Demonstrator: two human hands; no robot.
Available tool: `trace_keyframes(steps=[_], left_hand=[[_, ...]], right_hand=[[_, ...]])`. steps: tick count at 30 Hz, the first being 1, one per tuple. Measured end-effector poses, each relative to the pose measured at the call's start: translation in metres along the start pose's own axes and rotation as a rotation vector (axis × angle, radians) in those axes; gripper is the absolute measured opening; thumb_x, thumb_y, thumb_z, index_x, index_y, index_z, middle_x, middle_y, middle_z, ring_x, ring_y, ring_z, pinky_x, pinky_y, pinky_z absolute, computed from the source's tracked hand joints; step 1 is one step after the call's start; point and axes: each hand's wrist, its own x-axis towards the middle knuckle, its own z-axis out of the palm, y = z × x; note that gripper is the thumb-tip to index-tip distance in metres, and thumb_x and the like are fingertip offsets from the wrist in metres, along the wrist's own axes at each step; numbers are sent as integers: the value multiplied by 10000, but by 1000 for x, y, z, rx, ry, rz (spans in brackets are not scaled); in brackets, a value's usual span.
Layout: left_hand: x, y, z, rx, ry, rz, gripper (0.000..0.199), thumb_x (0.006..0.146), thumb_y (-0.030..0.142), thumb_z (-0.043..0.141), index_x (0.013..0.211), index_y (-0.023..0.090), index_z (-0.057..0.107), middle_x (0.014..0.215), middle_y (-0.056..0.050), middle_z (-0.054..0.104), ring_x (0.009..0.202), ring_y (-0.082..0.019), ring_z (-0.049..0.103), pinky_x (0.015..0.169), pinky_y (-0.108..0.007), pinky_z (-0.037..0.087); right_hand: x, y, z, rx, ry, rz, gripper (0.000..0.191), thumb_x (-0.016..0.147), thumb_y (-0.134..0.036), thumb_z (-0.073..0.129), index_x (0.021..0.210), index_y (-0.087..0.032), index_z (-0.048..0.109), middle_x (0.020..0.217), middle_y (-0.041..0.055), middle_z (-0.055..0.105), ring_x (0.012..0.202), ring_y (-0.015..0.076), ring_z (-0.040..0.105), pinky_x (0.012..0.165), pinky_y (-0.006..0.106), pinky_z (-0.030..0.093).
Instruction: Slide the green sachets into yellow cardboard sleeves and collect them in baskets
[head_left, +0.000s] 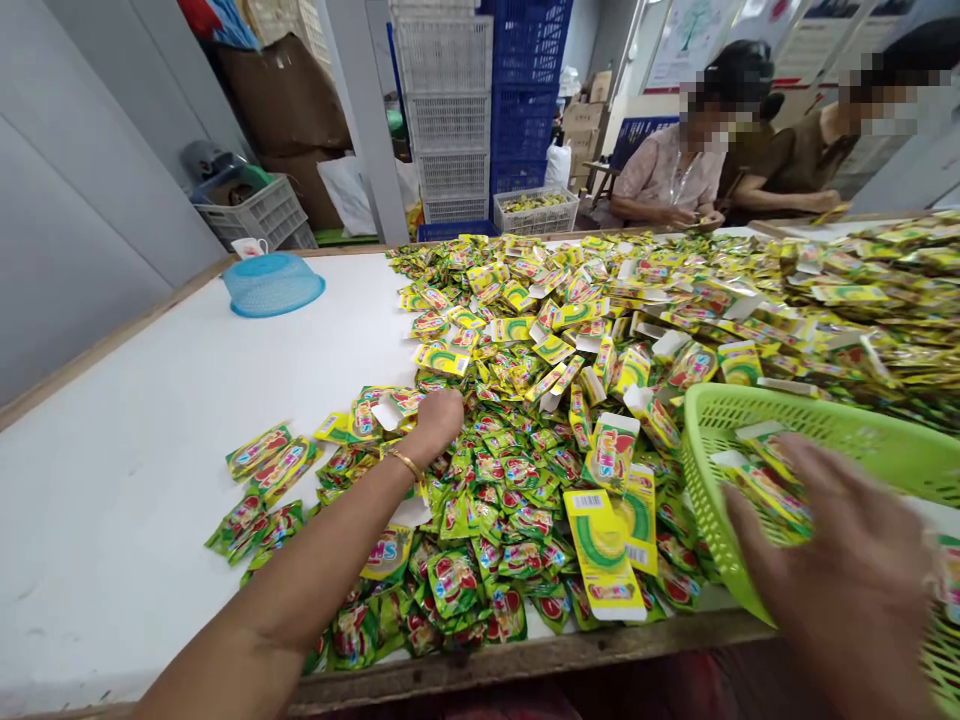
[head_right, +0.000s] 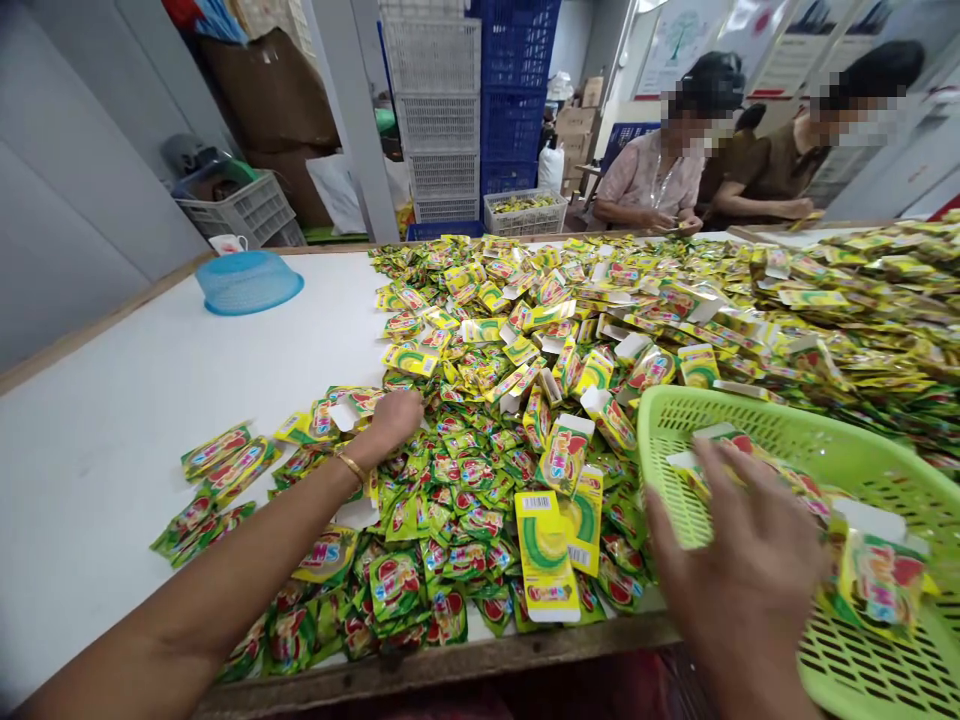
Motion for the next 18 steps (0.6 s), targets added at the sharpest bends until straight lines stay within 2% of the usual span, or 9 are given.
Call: trace_keyframes(steps=[3,7,10,14,18], left_hand=[[-15,16,2,49,38,95,301,871,92,378,974,57,659,997,-199,667,966,-289,630,808,-378,494],[-34,42,19,73,7,258,227,881,216,487,961,89,658,1006,-158,657,991,-251,600,850,-326,478],[-37,51,27,82,4,279,286,853,305,562,996,69,637,1018,-182,635,1008,-281,588,853,-353,480],[-32,48,28,86,-4,265,257,854,204,522,1063,74,595,1012,-177,619,928,-278,624,757,-355,503],[-26,40,29,91,-5,275,253,874,129,426,1065,96,588,1003,-149,614,909,-241,631,743,-324,495]], right_hand=[[-17,-37,31,104,-114,-86,381,898,-387,479,1191,-153,548,1084,128,600,969,246,565,844,387,457],[-45,-65,54,-29,-393,-74,404,904,-410,433,1186,-142,542,1013,128,611,897,261,564,729,381,476],[-60,-70,55,-104,-510,-2,490,868,-455,489,1243,-138,500,1038,140,596,916,280,562,705,378,483],[-67,-66,55,7,-582,84,557,861,-380,512,1374,-216,369,1092,111,563,932,247,579,700,334,496],[-64,-64,62,79,-672,153,702,817,-302,576,1441,-244,260,1058,100,560,858,230,606,665,321,498]])
